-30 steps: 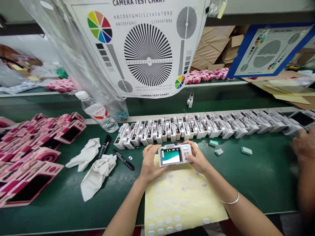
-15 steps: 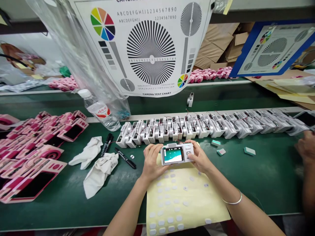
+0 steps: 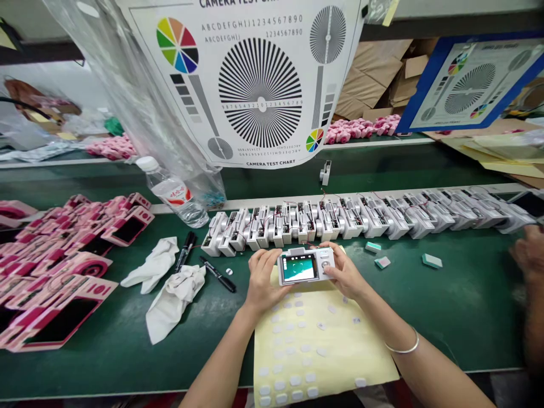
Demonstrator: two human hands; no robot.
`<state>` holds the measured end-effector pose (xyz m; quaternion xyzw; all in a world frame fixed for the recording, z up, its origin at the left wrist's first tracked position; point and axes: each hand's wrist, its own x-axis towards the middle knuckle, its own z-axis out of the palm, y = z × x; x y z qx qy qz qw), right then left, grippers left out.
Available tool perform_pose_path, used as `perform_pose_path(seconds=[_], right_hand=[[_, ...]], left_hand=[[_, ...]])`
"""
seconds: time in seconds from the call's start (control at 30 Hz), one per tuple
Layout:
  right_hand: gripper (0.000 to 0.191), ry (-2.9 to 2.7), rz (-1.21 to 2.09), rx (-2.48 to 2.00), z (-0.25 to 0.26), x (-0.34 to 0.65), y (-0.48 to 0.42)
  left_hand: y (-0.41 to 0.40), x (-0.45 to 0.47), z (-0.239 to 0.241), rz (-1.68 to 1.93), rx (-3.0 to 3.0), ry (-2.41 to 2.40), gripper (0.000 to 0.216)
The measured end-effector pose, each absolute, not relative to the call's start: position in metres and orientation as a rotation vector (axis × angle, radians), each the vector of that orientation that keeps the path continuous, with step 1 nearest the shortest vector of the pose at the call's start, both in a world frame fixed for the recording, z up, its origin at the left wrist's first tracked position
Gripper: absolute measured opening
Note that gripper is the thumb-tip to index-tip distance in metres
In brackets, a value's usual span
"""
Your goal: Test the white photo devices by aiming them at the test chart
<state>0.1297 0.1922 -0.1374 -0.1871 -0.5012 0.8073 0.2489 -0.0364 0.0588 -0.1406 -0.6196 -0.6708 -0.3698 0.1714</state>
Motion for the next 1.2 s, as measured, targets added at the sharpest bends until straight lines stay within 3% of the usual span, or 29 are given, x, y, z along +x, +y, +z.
perform_pose_path(seconds=[1.2], right_hand=[[0.048,-1.421,2.151,-0.481,-0.1397,0.1302,0.193]], left_hand=[[0.0591,-0.0364,-0.1404,-1.049,-1.764,-1.87,0.058]])
